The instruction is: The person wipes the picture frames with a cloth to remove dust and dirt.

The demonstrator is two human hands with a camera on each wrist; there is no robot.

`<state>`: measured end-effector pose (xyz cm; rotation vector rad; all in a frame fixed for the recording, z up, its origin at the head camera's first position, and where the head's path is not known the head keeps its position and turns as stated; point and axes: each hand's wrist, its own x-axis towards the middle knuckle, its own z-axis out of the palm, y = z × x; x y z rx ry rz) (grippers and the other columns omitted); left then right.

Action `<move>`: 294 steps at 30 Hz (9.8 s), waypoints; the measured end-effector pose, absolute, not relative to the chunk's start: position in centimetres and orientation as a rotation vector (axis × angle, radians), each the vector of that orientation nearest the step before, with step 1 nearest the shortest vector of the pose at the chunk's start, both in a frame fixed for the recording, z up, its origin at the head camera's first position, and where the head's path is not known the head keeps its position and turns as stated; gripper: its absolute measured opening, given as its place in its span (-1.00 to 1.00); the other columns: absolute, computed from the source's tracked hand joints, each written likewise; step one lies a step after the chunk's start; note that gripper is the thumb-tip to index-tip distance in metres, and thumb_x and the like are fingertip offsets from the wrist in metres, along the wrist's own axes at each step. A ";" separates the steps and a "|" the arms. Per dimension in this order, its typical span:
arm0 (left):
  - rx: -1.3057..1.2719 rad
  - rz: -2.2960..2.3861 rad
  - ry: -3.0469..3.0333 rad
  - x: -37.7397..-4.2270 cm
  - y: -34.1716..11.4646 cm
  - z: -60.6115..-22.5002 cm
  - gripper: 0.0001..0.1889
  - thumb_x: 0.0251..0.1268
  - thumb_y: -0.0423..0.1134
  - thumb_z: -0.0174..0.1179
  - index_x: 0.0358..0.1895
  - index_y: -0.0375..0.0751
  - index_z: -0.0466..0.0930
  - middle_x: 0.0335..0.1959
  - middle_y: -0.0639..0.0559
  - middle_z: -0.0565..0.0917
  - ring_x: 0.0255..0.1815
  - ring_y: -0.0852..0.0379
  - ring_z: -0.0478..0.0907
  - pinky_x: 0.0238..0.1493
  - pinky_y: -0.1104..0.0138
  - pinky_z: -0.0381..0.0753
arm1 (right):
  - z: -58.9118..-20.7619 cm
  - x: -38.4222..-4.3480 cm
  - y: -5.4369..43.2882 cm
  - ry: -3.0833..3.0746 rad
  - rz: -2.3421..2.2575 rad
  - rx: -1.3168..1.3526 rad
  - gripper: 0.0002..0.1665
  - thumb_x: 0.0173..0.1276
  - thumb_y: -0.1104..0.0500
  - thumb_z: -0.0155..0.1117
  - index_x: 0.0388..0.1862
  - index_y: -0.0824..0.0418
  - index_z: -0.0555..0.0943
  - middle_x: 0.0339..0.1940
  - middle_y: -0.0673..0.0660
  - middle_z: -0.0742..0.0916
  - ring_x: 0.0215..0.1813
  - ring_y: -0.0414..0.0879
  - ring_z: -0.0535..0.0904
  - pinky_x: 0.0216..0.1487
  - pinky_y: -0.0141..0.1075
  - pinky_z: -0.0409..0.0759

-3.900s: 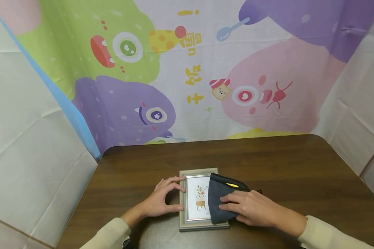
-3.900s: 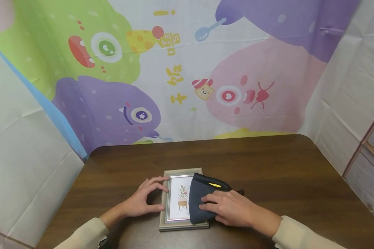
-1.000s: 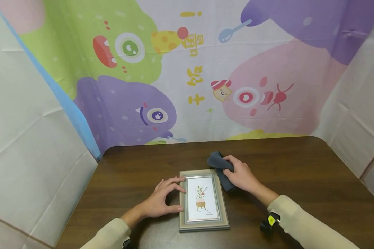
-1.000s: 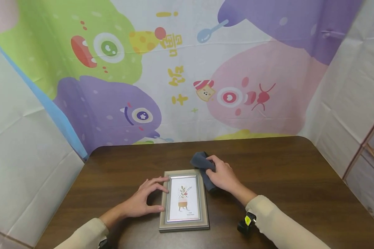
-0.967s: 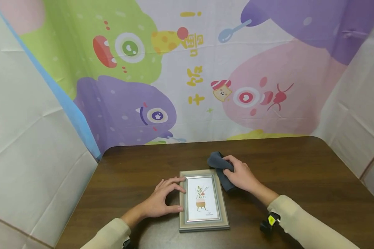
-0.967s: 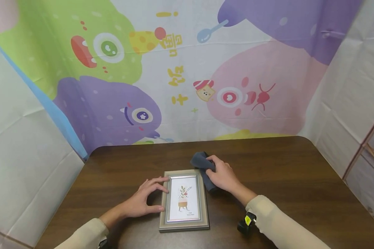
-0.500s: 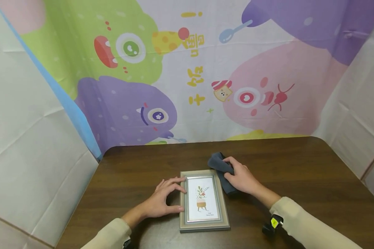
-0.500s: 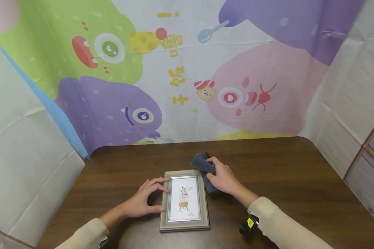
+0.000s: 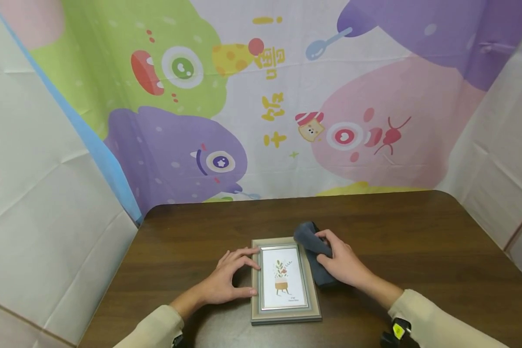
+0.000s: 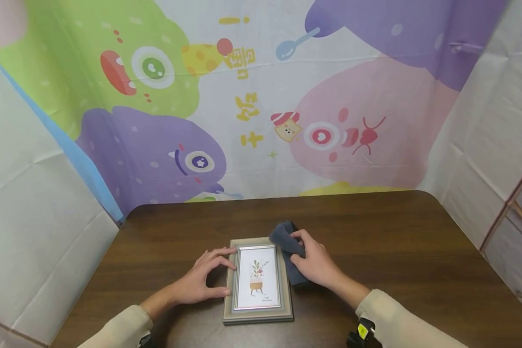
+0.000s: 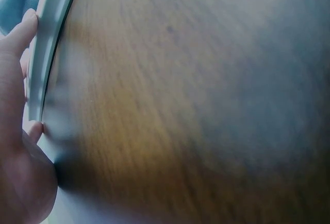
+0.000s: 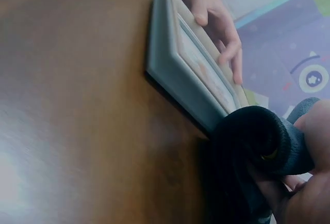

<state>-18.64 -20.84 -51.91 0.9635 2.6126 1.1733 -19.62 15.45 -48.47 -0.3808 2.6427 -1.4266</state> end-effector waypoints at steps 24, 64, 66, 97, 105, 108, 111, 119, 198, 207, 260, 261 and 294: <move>0.972 1.159 2.626 -18.6 -20.8 -51.8 -0.55 0.33 -0.07 0.63 0.22 0.05 0.70 0.75 -0.15 0.46 0.80 -0.43 0.26 0.64 -0.72 -0.14 | -48.7 -13.3 16.3 2.460 -1.569 -0.424 -0.32 0.36 0.43 0.36 0.45 0.28 0.45 0.11 0.32 0.72 -0.11 -0.24 0.72 -0.17 -0.32 0.71; 0.958 1.146 2.617 -18.7 -21.1 -52.0 -0.55 0.36 -0.06 0.61 0.24 0.06 0.70 0.77 -0.13 0.43 0.83 -0.50 0.22 0.65 -0.72 -0.20 | -48.7 -20.6 15.5 2.667 -1.476 -0.402 -0.40 0.41 0.37 0.36 0.43 0.30 0.59 0.04 0.30 0.80 -0.16 -0.07 0.67 -0.14 -0.20 0.63; 0.959 1.143 2.619 -18.8 -21.1 -51.9 -0.55 0.36 -0.06 0.61 0.24 0.06 0.70 0.77 -0.13 0.43 0.83 -0.50 0.22 0.65 -0.73 -0.20 | -48.6 -21.2 15.4 2.677 -1.470 -0.396 -0.40 0.41 0.36 0.37 0.44 0.31 0.60 0.04 0.32 0.81 -0.16 -0.06 0.68 -0.14 -0.20 0.63; 0.983 1.150 2.631 -18.7 -21.0 -52.3 -0.56 0.35 -0.05 0.62 0.23 0.07 0.71 0.75 -0.13 0.46 0.79 -0.41 0.28 0.63 -0.74 -0.14 | -49.0 -19.5 15.4 2.678 -1.432 -0.403 -0.38 0.36 0.38 0.33 0.42 0.25 0.58 0.06 0.27 0.77 -0.07 -0.03 0.65 -0.08 -0.20 0.62; 0.978 1.153 2.628 -18.7 -21.0 -52.3 -0.56 0.37 -0.05 0.61 0.23 0.07 0.71 0.76 -0.13 0.45 0.80 -0.43 0.27 0.62 -0.74 -0.15 | -48.9 -17.5 15.6 2.616 -1.475 -0.414 -0.36 0.31 0.42 0.35 0.40 0.26 0.57 0.03 0.25 0.76 -0.09 -0.06 0.65 -0.14 -0.27 0.65; 0.973 1.154 2.629 -18.7 -21.0 -52.3 -0.57 0.37 -0.05 0.61 0.23 0.07 0.71 0.76 -0.12 0.45 0.80 -0.44 0.27 0.62 -0.74 -0.16 | -48.9 -16.9 15.6 2.592 -1.488 -0.411 -0.35 0.30 0.43 0.35 0.40 0.27 0.56 0.01 0.24 0.75 -0.13 -0.07 0.65 -0.18 -0.30 0.65; 0.967 1.152 2.628 -18.7 -21.0 -52.2 -0.57 0.37 -0.05 0.61 0.23 0.08 0.71 0.76 -0.11 0.45 0.81 -0.43 0.26 0.63 -0.74 -0.16 | -48.8 -16.3 15.8 2.563 -1.506 -0.413 -0.34 0.30 0.44 0.35 0.40 0.28 0.55 0.00 0.24 0.74 -0.16 -0.07 0.66 -0.20 -0.31 0.65; 0.965 1.150 2.628 -18.7 -20.9 -52.2 -0.56 0.36 -0.05 0.62 0.23 0.08 0.72 0.76 -0.10 0.45 0.81 -0.41 0.27 0.64 -0.73 -0.16 | -48.7 -14.4 16.1 2.525 -1.540 -0.468 -0.32 0.26 0.45 0.36 0.40 0.29 0.54 0.00 0.22 0.74 -0.16 -0.21 0.68 -0.19 -0.35 0.65; 0.959 1.144 2.616 -18.7 -20.9 -52.0 -0.56 0.38 -0.06 0.60 0.25 0.06 0.69 0.78 -0.13 0.43 0.81 -0.42 0.24 0.64 -0.73 -0.19 | -46.2 -19.9 16.8 2.686 -1.413 -0.544 -0.39 0.39 0.40 0.33 0.44 0.32 0.57 0.10 0.30 0.78 0.00 -0.01 0.67 -0.02 -0.20 0.62; 0.956 1.147 2.613 -18.7 -21.0 -52.0 -0.56 0.39 -0.06 0.60 0.25 0.05 0.70 0.78 -0.12 0.42 0.81 -0.41 0.25 0.65 -0.73 -0.19 | -45.7 -17.2 17.4 2.658 -1.390 -0.632 -0.40 0.35 0.40 0.33 0.39 0.25 0.60 0.04 0.19 0.82 -0.06 -0.16 0.68 -0.08 -0.33 0.66; 1.025 1.144 2.638 -18.7 -21.2 -52.2 -0.55 0.36 -0.08 0.61 0.24 0.05 0.70 0.74 -0.17 0.46 0.78 -0.45 0.29 0.59 -0.77 -0.11 | -47.1 -12.2 15.7 2.605 -0.304 -1.794 -0.19 0.35 0.03 0.73 0.56 -0.25 0.65 0.31 -0.01 0.73 0.15 -0.22 0.69 -0.28 -0.63 0.49; 1.026 1.144 2.638 -18.7 -21.2 -52.2 -0.55 0.35 -0.08 0.61 0.24 0.05 0.70 0.74 -0.17 0.46 0.77 -0.45 0.29 0.59 -0.77 -0.11 | -47.0 -12.2 15.5 2.598 -0.297 -1.797 -0.20 0.35 0.02 0.72 0.55 -0.26 0.65 0.30 -0.02 0.73 0.14 -0.24 0.69 -0.27 -0.64 0.48; 0.988 1.131 2.609 -19.0 -21.0 -52.0 -0.55 0.41 -0.06 0.55 0.30 0.11 0.70 0.76 -0.17 0.43 0.80 -0.47 0.27 0.60 -0.78 -0.14 | -46.1 -12.0 7.6 2.539 -0.033 -1.841 -0.25 0.51 -0.17 0.60 0.63 -0.34 0.58 0.21 -0.14 0.69 0.01 -0.36 0.57 -0.30 -0.63 0.36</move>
